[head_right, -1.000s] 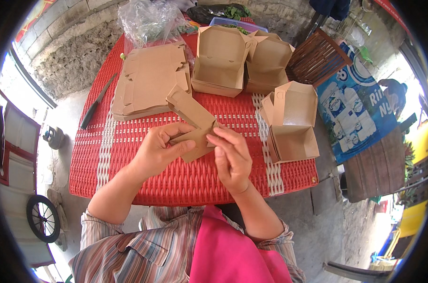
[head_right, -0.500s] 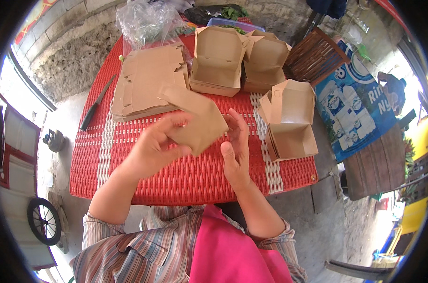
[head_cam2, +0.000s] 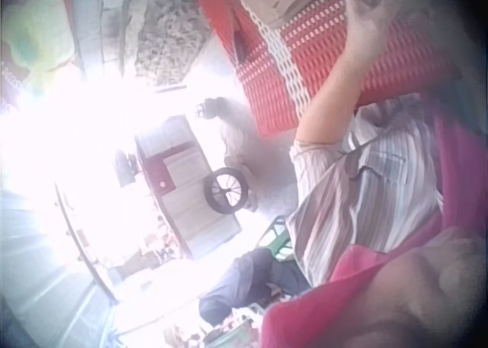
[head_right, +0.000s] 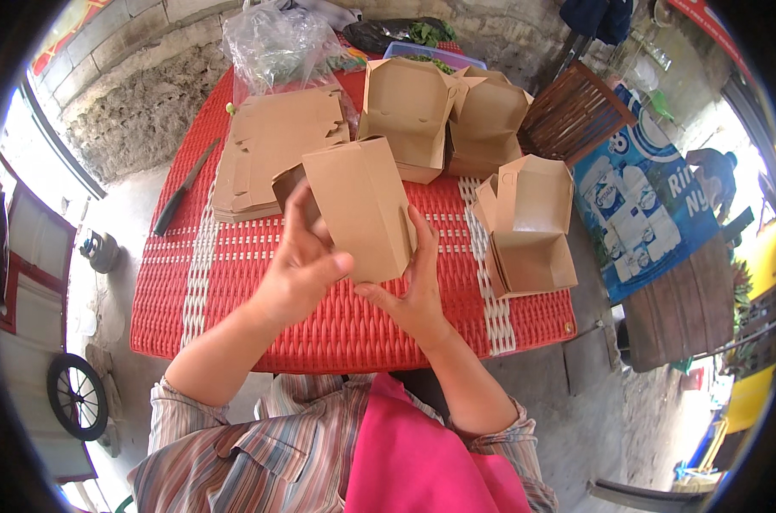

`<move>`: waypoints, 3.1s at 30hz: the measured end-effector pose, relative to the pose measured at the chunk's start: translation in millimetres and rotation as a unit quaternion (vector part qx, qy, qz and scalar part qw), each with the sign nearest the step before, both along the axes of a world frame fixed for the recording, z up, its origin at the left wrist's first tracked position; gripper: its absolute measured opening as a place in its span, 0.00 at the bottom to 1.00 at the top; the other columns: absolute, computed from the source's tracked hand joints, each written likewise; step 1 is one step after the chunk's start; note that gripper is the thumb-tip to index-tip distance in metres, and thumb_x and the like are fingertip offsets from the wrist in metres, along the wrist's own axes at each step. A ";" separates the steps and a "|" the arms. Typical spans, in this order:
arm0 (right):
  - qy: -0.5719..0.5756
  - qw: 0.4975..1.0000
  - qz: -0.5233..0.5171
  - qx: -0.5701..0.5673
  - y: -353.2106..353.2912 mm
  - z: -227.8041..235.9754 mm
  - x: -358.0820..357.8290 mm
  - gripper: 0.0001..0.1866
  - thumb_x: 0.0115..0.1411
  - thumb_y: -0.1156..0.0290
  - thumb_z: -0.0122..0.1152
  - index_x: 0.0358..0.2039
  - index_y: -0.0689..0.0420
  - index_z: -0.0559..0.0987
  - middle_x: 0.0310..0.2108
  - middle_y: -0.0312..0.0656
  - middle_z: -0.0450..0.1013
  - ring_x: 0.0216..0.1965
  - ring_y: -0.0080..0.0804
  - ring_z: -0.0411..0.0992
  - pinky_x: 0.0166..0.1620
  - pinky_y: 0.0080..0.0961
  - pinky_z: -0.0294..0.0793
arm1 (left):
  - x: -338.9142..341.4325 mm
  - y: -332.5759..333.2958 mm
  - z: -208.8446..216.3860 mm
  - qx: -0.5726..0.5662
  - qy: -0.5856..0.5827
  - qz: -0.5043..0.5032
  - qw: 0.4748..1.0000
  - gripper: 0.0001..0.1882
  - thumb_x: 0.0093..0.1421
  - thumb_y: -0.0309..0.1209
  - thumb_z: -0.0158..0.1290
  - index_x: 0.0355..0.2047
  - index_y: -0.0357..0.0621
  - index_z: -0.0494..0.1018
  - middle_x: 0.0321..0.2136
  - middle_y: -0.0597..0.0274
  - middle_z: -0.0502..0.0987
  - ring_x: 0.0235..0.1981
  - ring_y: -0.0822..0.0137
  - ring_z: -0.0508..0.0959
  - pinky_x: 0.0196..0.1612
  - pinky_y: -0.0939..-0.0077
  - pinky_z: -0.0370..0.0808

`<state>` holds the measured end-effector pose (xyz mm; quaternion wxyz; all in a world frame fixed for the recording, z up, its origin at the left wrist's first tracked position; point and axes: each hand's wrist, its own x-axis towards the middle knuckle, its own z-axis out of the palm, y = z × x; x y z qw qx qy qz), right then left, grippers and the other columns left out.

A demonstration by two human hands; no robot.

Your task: The person assembles flat cardboard food containers by folding the sides and interlocking the tabs to form a box shape. They handle the cardboard pieces by hand, folding them into a three-dimensional container and stacking the finished boxes on the table.

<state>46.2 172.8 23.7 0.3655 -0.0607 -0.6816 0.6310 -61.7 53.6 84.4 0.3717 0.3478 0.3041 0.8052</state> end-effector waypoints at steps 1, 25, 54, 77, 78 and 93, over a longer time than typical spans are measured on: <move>0.028 0.995 0.024 -0.090 -3.5 5.3 -1.6 0.66 0.39 0.56 0.81 0.70 0.58 0.46 0.65 0.51 0.49 0.68 0.51 0.48 0.67 0.45 0.53 | 3.6 0.9 -8.3 -0.021 0.035 -0.008 0.999 0.26 0.66 0.24 0.51 0.61 0.39 0.54 0.55 0.53 0.66 0.52 0.67 0.73 0.50 0.74 0.77; -0.019 0.883 -0.191 0.428 -0.8 42.2 -5.4 0.43 0.47 0.73 0.71 0.63 0.60 0.60 0.46 0.55 0.67 0.43 0.53 0.72 0.37 0.39 0.78 | -12.2 -4.2 2.6 -0.085 0.127 0.030 0.988 0.28 0.56 0.28 0.65 0.53 0.30 0.67 0.46 0.56 0.77 0.49 0.67 0.76 0.56 0.68 0.72; -0.075 0.852 -0.143 0.497 5.7 33.1 -11.1 0.29 0.53 0.76 0.59 0.57 0.56 0.68 0.34 0.42 0.69 0.33 0.40 0.75 0.32 0.34 0.76 | -25.2 0.2 7.0 -0.209 0.220 0.355 0.884 0.12 0.62 0.26 0.55 0.22 0.33 0.72 0.19 0.70 0.74 0.22 0.83 0.72 0.25 0.88 0.67; -0.017 0.904 -0.118 0.412 8.9 30.9 -9.2 0.18 0.52 0.78 0.63 0.44 0.63 0.74 0.34 0.46 0.72 0.36 0.43 0.74 0.37 0.34 0.75 | -24.3 -1.7 -13.4 -0.233 0.414 0.369 0.799 0.06 0.60 0.24 0.59 0.27 0.35 0.75 0.23 0.55 0.80 0.23 0.68 0.80 0.26 0.76 0.73; 0.011 0.902 -0.132 0.411 9.2 31.4 -10.4 0.18 0.52 0.78 0.63 0.44 0.64 0.74 0.34 0.46 0.72 0.35 0.44 0.74 0.37 0.33 0.75 | -21.6 -1.0 -15.3 -0.210 0.460 0.377 0.776 0.05 0.58 0.23 0.60 0.28 0.36 0.75 0.23 0.54 0.79 0.23 0.65 0.80 0.26 0.74 0.73; 0.029 0.957 -0.163 0.238 10.6 35.7 -6.7 0.04 0.60 0.79 0.62 0.33 0.64 0.75 0.35 0.45 0.76 0.34 0.34 0.75 0.39 0.26 0.74 | -15.7 8.7 -31.3 -0.234 0.242 0.216 0.917 0.05 0.60 0.23 0.59 0.36 0.34 0.79 0.32 0.63 0.84 0.33 0.79 0.80 0.36 0.81 0.76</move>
